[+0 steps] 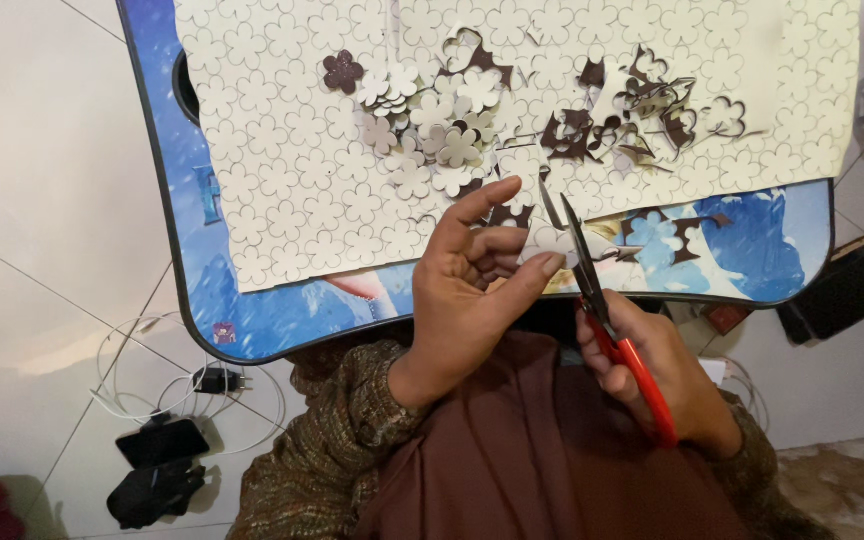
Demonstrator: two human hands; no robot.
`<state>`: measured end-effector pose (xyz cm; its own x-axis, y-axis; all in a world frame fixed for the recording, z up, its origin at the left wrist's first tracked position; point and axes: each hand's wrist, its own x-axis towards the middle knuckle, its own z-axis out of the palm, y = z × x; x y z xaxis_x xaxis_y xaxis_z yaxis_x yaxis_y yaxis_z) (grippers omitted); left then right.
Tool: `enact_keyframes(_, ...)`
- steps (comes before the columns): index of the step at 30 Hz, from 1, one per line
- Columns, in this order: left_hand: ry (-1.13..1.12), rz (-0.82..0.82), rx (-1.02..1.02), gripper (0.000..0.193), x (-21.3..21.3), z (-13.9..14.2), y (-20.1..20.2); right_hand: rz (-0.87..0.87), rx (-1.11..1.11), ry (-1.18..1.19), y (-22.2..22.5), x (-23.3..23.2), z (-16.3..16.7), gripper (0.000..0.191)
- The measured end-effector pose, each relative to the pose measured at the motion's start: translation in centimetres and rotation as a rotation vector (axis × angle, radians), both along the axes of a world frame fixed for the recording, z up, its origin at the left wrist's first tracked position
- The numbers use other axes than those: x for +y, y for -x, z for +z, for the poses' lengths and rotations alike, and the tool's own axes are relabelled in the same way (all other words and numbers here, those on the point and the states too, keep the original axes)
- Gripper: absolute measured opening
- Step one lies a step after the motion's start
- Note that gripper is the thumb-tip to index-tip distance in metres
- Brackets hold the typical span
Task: The person uses red-handled scissors to cut flower-shaped pieces from a patterned sheet of paper. They hold the paper with the left hand and cut along the outlines with the right hand, placing finished pieces on the table.
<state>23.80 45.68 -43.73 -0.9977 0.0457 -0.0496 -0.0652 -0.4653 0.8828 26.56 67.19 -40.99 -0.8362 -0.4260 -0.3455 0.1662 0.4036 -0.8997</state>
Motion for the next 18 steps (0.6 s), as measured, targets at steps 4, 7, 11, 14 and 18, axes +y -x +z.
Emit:
enact_keyframes(4, -0.008, 0.012, -0.026, 0.064, -0.2, -0.2, 0.1, 0.017, -0.015, -0.007, 0.0, 0.2, -0.7, 0.092)
enact_keyframes(7, -0.005, 0.027, -0.016, 0.063, -0.3, -0.3, 0.2, 0.015, -0.025, -0.003, -0.2, 0.5, -0.9, 0.091)
enact_keyframes(11, -0.016, 0.034, -0.005, 0.063, -0.5, -0.3, 0.4, 0.008, -0.029, 0.005, -0.4, 0.7, -1.1, 0.091)
enact_keyframes(14, 0.038, 0.039, 0.044, 0.063, -0.8, -0.4, 0.5, 0.035, -0.049, -0.033, -0.3, 0.8, -1.4, 0.087)
enact_keyframes(18, 0.043, 0.042, 0.030, 0.064, -1.1, -0.4, 0.6, 0.041, -0.039, -0.008, -0.4, 1.0, -1.5, 0.085)
